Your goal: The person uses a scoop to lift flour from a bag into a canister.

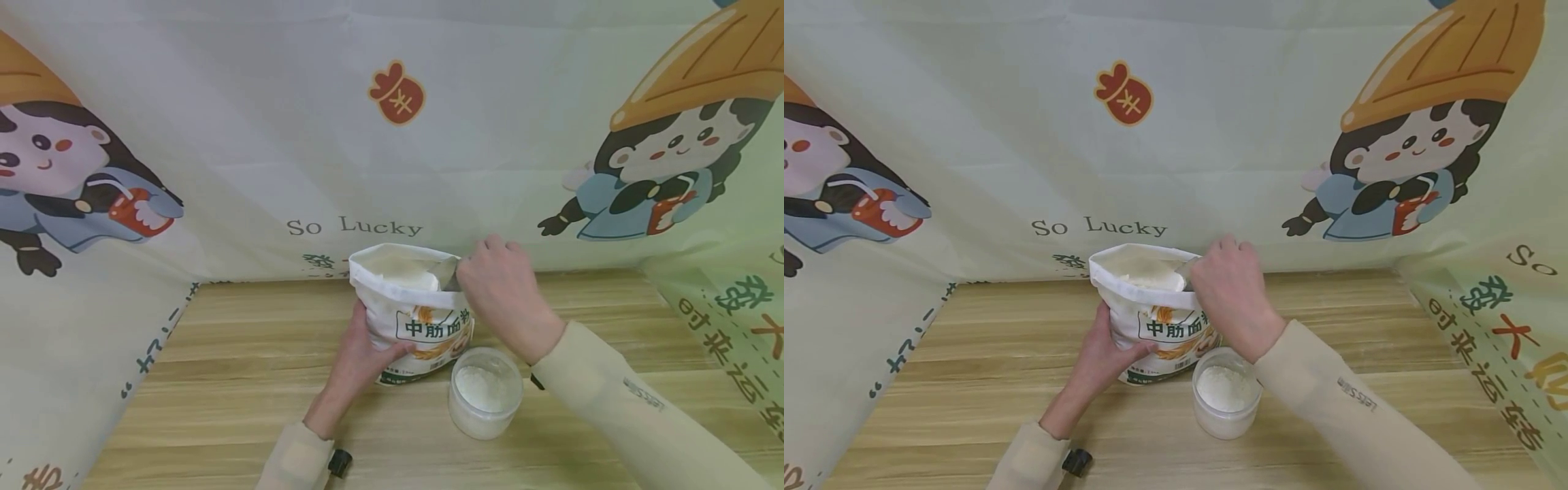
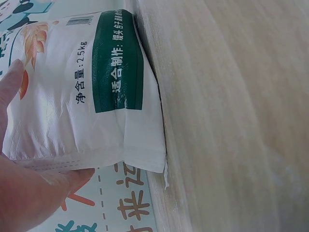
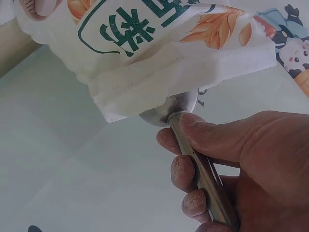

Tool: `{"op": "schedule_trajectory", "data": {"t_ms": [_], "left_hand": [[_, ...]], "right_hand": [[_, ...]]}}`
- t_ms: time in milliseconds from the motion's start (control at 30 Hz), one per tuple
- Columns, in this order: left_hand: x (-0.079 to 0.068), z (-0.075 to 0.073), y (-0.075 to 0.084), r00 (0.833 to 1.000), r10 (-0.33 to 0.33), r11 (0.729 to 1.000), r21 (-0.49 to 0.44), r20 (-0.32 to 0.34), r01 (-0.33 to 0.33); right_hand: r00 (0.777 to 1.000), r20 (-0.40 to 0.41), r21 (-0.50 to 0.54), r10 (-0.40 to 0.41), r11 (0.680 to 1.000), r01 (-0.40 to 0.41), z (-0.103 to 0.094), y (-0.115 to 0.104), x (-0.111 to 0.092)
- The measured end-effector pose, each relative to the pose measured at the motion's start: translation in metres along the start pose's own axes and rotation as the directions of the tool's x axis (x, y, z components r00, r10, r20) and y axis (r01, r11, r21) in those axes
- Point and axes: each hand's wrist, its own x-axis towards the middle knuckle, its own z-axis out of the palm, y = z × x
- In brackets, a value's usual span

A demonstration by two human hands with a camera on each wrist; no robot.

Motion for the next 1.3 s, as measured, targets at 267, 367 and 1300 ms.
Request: {"op": "schedule_trajectory", "data": {"t_ms": [267, 367, 1300], "left_hand": [[0.0, 0.0, 0.0, 1.0, 0.001, 1.0, -0.007, 0.005, -0.001], [0.0, 0.0, 0.0, 1.0, -0.005, 1.0, -0.007, 0.007, 0.005], [-0.001, -0.001, 0.001, 1.0, 0.005, 1.0, -0.007, 0.007, -0.005]], "right_hand": [[0.997, 0.076, 0.049, -0.009, 0.999, 0.005, 0.004, 0.002, 0.009], [0.993, 0.115, 0.073, -0.012, 0.997, 0.003, 0.006, 0.003, 0.013], [0.978, 0.205, 0.228, -0.038, 0.974, -0.01, 0.026, 0.004, 0.023]]}}
